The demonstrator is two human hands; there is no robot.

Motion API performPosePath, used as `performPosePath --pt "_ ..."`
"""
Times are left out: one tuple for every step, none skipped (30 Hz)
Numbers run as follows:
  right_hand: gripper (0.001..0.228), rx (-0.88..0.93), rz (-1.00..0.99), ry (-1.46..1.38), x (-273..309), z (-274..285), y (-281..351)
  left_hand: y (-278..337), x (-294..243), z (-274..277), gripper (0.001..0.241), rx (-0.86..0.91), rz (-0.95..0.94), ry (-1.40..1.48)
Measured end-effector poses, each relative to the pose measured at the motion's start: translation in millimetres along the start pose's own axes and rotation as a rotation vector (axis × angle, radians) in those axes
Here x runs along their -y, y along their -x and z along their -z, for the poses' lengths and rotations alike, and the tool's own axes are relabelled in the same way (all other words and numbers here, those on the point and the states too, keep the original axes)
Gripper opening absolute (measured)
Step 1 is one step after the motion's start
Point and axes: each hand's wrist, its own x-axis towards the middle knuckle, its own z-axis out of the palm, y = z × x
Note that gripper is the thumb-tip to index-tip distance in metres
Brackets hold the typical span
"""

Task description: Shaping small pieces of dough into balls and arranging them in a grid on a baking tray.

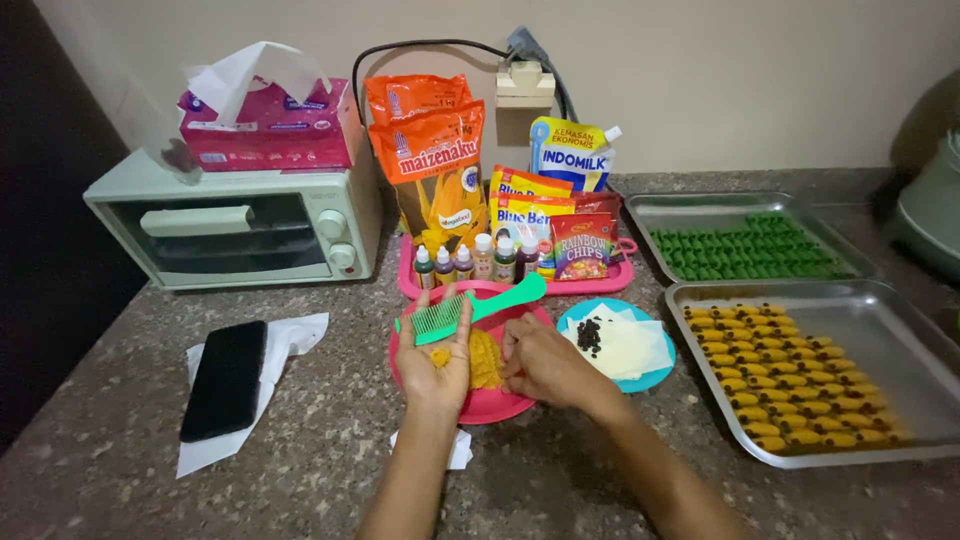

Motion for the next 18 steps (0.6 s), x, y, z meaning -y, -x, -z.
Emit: performPosePath --pt "0.011 0.002 -0.007 -0.025 0 1 2 5 0 -4 0.049 -0.016 0.004 0.009" --pt "0.011 0.004 -0.014 -0.051 0 3 3 10 1 -9 0.048 -0.032 0.009 0.017" --pt "0.011 0.002 -0.012 -0.050 -1 2 4 8 0 -7 0.048 -0.030 0.007 0.016" --pt "0.007 0.009 -0.010 -0.066 -1 1 5 6 -1 -5 0.048 -0.031 0.009 0.003" --pt "0.006 0.017 -0.007 -0.083 -2 0 7 5 -2 -3 0.047 -0.033 0.011 -0.009" --pt "0.006 0.016 -0.006 -0.083 1 2 8 5 -2 -3 0.047 -0.032 0.010 -0.010" --pt "0.007 0.014 -0.002 -0.128 4 4 9 5 -3 -3 0.046 -0.039 0.014 -0.010" --pt "0.012 0.011 0.001 -0.172 8 6 10 5 -4 -4 0.046 -0.046 0.018 -0.010" --pt "0.012 0.008 0.004 -0.174 7 8 13 4 -5 -4 0.046 -0.044 0.015 -0.013" --pt "0.015 -0.013 -0.078 -0.321 6 9 15 3 -6 -4 0.047 -0.030 0.036 -0.009" --pt "0.024 -0.033 -0.164 -0.469 6 10 18 3 -6 -3 0.048 -0.018 0.059 -0.004" --pt "0.024 -0.034 -0.163 -0.471 11 17 18 13 -6 -12 0.048 -0.018 0.058 -0.007" --pt "0.019 -0.141 -0.147 -0.561 15 27 18 22 -4 -23 0.048 -0.012 0.054 -0.012" --pt "0.017 -0.249 -0.129 -0.649 20 36 17 31 -2 -33 0.048 -0.006 0.051 -0.016" --pt "0.017 -0.252 -0.124 -0.646 25 37 16 34 1 -38 0.048 0.000 0.051 -0.016" --pt "0.019 -0.341 -0.090 -0.698 31 37 14 37 5 -43 0.044 0.004 0.063 0.002" --pt "0.023 -0.432 -0.055 -0.753 37 36 13 40 7 -48 0.041 0.007 0.074 0.016" --pt "0.023 -0.435 -0.050 -0.752 42 30 10 43 10 -49 0.041 0.012 0.073 0.014"
